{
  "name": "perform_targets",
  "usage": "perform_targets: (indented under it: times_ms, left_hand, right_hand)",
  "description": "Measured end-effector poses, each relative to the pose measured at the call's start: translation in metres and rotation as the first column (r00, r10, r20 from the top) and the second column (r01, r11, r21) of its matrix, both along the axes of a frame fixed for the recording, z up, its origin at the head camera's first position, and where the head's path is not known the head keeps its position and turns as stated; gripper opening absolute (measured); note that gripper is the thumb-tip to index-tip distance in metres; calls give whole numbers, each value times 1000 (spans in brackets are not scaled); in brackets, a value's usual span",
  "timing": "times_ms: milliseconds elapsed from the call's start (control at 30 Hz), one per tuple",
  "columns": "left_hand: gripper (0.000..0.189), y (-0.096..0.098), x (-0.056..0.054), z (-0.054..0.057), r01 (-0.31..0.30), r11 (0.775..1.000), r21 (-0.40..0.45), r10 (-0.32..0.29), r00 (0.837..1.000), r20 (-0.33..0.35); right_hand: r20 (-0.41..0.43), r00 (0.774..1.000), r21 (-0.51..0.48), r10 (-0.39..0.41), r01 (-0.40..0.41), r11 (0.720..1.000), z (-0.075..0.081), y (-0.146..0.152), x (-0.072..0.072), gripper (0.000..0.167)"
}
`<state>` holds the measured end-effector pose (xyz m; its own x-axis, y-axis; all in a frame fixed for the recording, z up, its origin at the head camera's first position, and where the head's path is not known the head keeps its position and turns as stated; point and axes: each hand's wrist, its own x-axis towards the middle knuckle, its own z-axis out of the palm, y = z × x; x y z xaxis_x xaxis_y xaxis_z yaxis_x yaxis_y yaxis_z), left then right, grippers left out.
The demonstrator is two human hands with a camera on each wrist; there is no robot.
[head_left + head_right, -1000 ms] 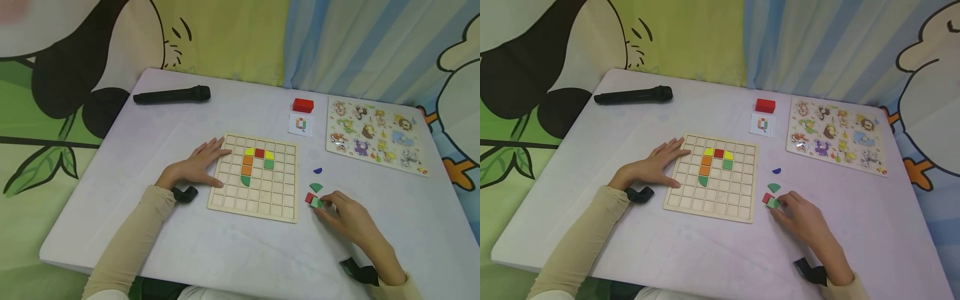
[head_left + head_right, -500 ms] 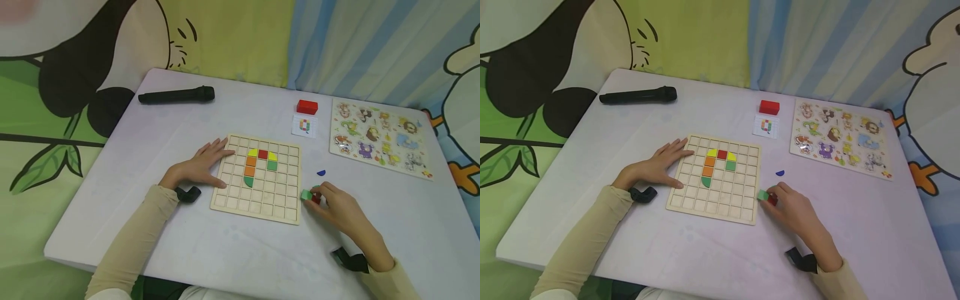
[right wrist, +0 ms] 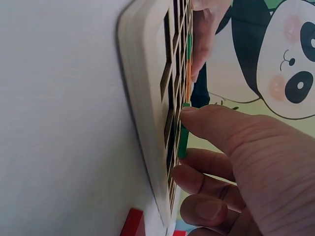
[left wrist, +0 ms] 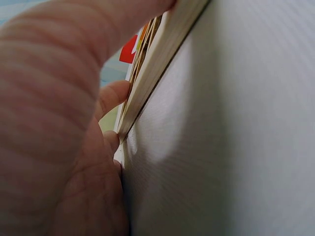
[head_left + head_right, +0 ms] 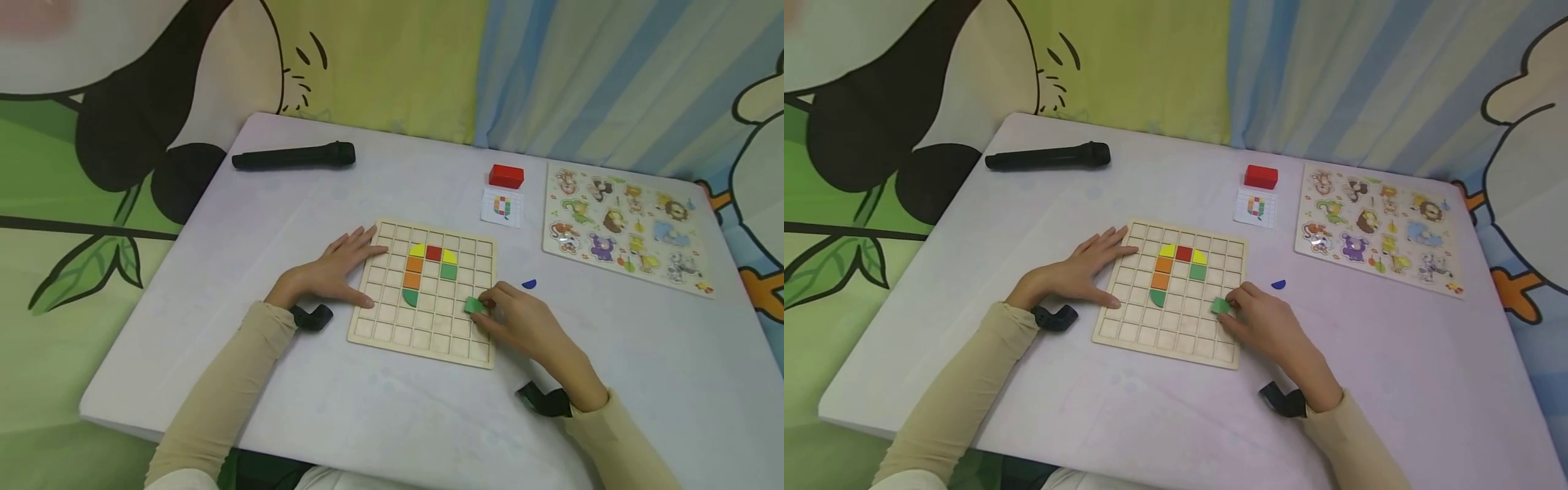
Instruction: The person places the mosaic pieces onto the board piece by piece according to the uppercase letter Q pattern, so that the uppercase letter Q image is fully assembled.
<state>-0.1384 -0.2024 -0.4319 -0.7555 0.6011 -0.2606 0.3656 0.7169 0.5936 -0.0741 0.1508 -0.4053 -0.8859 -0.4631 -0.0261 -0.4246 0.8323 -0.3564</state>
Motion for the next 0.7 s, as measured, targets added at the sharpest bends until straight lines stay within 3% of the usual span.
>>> perform_targets:
  times_ms: [467,700]
  left_hand:
    - [103,2,0,0,1,1000,-11,-1,1000,12]
    - [103,1,1,2,-1,1000,-15,2,1000,8]
  right_hand:
    - [27,997,-17,77,-76,997,2,-27,-24,30]
    - [63,997,16,52,-53,998,0,-35,-30,33]
